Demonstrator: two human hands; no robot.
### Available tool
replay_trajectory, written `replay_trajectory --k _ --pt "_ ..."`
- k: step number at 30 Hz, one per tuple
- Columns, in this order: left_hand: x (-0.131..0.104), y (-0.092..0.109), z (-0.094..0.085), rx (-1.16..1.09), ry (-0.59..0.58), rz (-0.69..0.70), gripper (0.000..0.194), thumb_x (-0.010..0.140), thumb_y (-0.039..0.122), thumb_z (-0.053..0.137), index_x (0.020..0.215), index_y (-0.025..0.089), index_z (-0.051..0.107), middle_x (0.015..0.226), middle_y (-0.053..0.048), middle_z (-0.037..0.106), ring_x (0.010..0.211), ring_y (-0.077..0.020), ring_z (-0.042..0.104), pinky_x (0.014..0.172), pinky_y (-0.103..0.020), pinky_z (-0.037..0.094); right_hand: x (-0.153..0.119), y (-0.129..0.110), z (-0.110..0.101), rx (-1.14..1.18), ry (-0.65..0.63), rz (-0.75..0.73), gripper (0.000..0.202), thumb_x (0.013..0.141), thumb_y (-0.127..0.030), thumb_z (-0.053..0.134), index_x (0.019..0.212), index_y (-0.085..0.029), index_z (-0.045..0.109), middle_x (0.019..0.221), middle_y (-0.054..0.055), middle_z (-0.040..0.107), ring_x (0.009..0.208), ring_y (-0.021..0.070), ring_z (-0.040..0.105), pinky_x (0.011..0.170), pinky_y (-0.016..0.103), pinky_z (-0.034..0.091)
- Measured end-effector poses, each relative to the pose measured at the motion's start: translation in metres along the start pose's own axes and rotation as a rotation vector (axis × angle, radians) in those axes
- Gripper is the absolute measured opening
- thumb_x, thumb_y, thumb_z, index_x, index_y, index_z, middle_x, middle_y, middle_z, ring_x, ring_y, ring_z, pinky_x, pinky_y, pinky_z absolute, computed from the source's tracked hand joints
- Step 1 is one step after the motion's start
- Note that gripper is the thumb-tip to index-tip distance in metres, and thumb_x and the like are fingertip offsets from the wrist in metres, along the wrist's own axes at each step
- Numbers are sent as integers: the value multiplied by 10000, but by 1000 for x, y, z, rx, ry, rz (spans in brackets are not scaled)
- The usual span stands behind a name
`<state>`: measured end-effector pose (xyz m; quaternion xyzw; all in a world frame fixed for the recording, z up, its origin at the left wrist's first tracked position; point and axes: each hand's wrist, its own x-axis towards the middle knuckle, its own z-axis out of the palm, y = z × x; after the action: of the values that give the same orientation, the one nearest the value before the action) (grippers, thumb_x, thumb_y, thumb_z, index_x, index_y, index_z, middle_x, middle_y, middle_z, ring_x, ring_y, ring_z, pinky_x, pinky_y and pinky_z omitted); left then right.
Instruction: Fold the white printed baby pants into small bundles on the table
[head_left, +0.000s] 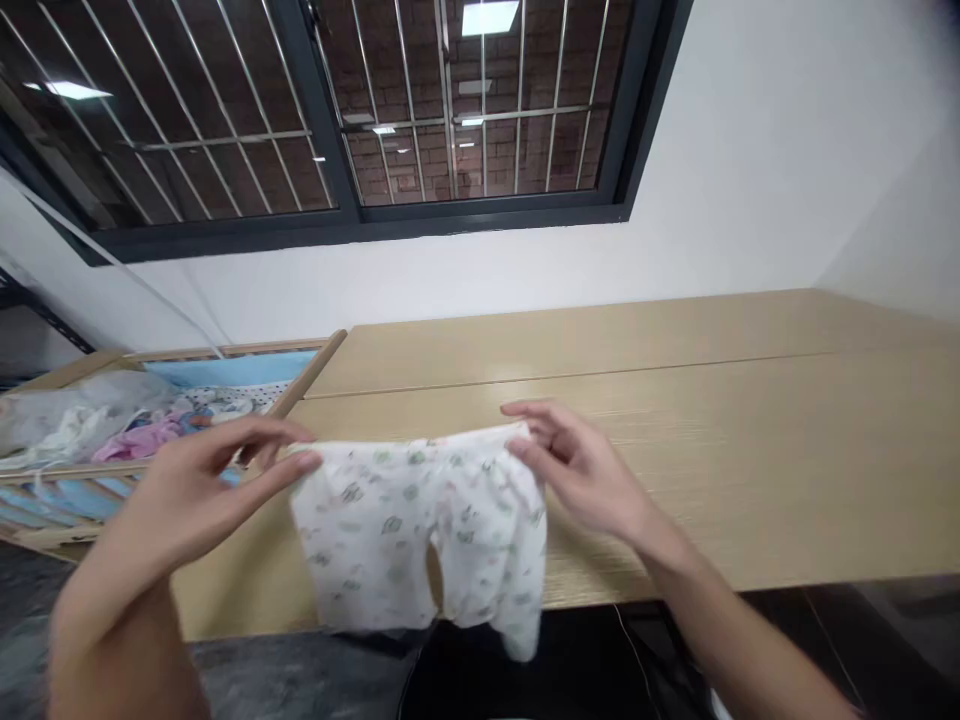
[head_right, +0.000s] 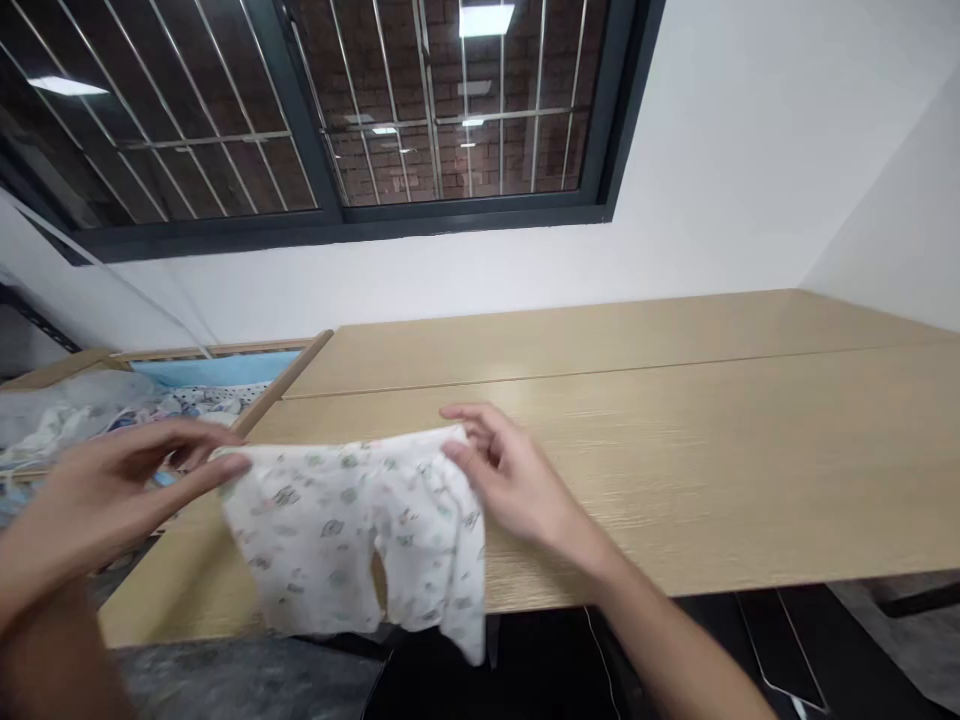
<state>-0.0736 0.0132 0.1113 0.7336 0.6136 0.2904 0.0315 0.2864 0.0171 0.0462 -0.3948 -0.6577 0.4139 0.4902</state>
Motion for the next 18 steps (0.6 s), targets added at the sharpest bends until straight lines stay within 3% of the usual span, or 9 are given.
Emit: replay_trajectory --k 3,7,13,18 --pt "51 29 24 -50 -107 91 369 809 603 662 926 258 725 761 15 675 712 -183 590 662 -285 433 37 -2 -38 -169 -39 -10 378 951 -440 600 1238 -198 644 775 21 598 609 138 489 507 267 387" --pt "109 22 75 -51 -198 130 273 852 477 615 895 219 695 875 -15 714 794 -199 623 680 -285 438 94 38 -58 -315 -56 44 305 950 -371 566 1162 -169 652 848 39 652 692 151 554 579 262 421" --pt "167 -5 161 48 -238 25 146 904 310 597 965 194 662 1003 -44 712 903 -200 642 768 -298 476 163 128 -52 -571 30 121 155 894 -177 534 980 -157 661 927 55 696 796 148 609 693 236 447" --pt "193 -17 218 140 -287 -141 325 953 382 630 1199 169 624 1203 -85 651 1034 -220 650 891 -434 563 191 175 -44 -625 82 215 105 854 -176 588 926 -173 665 883 53 711 825 172 620 744 255 463"
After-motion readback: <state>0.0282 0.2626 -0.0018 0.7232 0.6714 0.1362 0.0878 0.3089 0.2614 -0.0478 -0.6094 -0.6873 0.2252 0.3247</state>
